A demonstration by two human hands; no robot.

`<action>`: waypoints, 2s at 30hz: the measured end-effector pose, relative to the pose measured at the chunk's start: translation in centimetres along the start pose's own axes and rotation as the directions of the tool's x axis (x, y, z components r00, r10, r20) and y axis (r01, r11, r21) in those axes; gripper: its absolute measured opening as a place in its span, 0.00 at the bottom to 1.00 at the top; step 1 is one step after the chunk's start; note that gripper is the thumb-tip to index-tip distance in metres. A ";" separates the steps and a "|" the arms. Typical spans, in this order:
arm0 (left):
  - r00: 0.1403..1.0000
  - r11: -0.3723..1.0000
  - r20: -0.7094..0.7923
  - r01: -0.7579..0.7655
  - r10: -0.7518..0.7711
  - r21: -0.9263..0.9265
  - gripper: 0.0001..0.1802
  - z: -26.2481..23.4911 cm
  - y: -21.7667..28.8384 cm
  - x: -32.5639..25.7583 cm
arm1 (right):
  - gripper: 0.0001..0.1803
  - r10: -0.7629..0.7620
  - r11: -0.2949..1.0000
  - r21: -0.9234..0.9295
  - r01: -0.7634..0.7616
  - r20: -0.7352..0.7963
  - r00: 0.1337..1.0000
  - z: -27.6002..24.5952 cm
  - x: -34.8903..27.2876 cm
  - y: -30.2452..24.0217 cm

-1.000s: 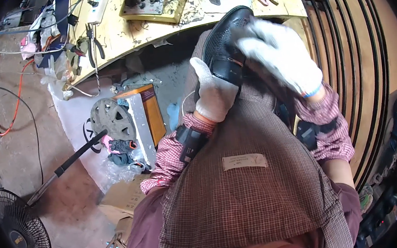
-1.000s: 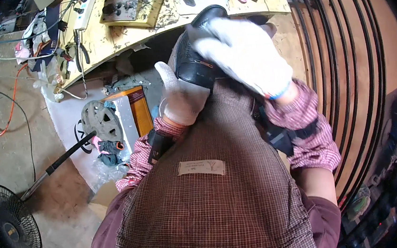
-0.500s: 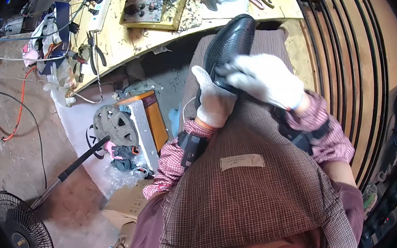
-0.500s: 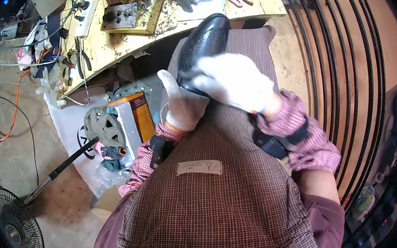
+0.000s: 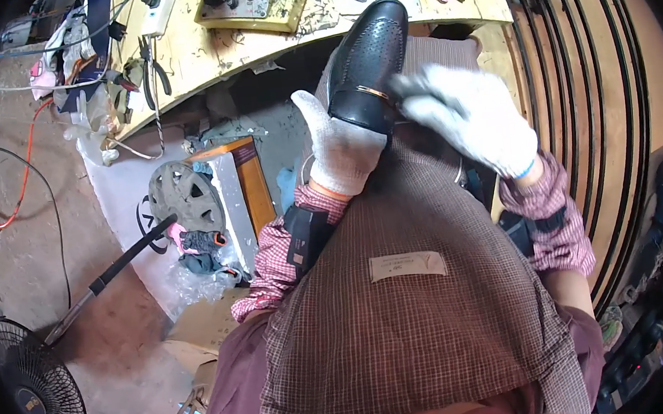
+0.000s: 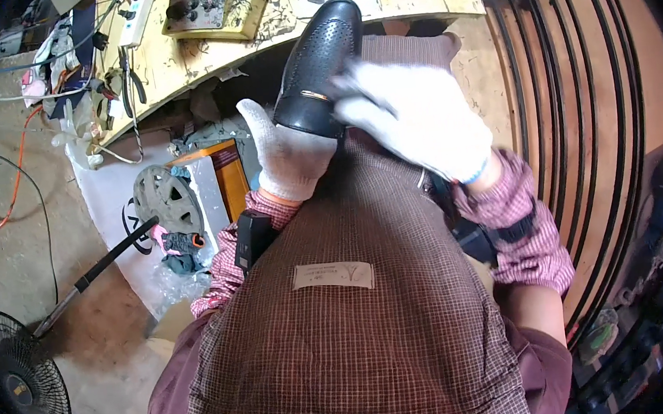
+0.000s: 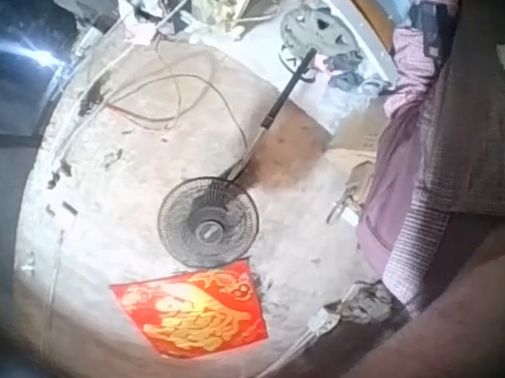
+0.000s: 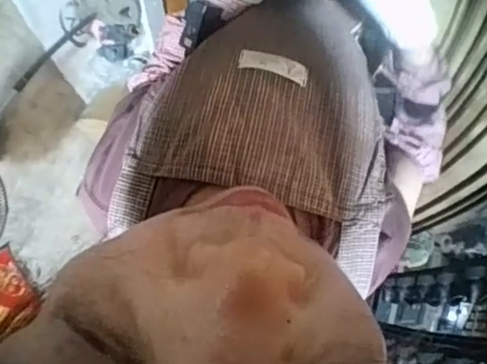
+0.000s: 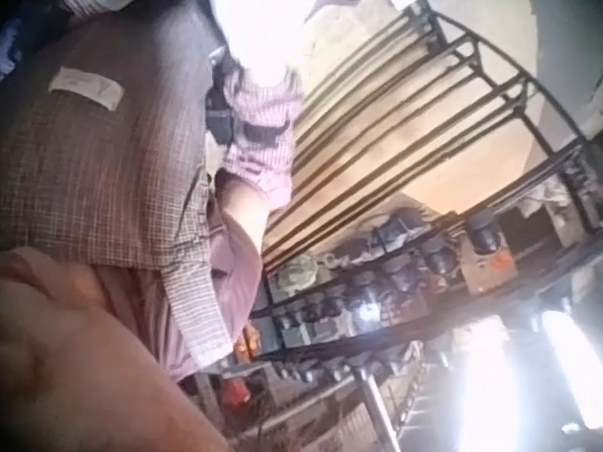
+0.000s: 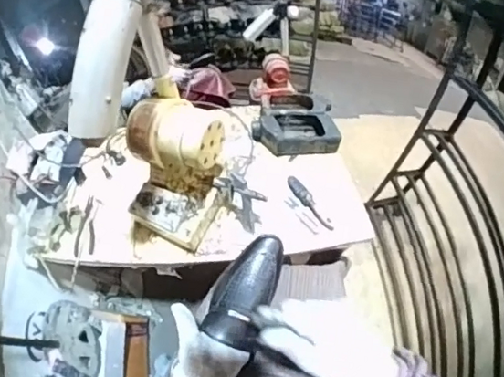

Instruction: Cleaning and trimming excess material from shoes at a manufacturing station.

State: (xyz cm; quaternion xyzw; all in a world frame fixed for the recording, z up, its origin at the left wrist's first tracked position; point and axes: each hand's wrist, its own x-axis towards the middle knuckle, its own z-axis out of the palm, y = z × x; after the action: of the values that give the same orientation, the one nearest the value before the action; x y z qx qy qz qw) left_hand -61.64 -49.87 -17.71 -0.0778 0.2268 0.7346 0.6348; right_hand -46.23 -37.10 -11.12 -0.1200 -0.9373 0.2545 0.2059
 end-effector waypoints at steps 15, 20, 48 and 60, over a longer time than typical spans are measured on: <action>0.959 0.999 -0.279 0.041 -0.049 -0.036 0.55 -0.1 1.3 0.2 | 0.12 -0.043 0.992 0.119 0.048 -0.045 0.998 4.7 0.2 0.6; 0.991 0.992 -0.131 -0.051 0.036 -0.114 0.59 0.1 1.6 0.1 | 0.13 0.151 0.979 0.095 -0.177 0.239 0.959 1.7 -3.3 0.8; 0.789 0.207 -0.081 -0.060 0.609 0.977 0.38 -1.5 15.9 -2.3 | 0.34 0.258 0.965 0.029 -0.262 -0.305 0.917 4.3 4.7 9.6; 0.764 -0.541 0.530 -0.289 0.367 0.790 0.23 -0.2 14.8 -7.5 | 0.21 0.602 0.756 0.395 -0.523 -0.102 0.792 8.4 13.0 12.4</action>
State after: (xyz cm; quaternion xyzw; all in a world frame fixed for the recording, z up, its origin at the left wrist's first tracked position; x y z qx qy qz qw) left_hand -74.64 -58.06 -11.39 0.5357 0.7442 0.3837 0.1097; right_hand -60.05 -25.99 -20.05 -0.3871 -0.7678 0.4503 0.2406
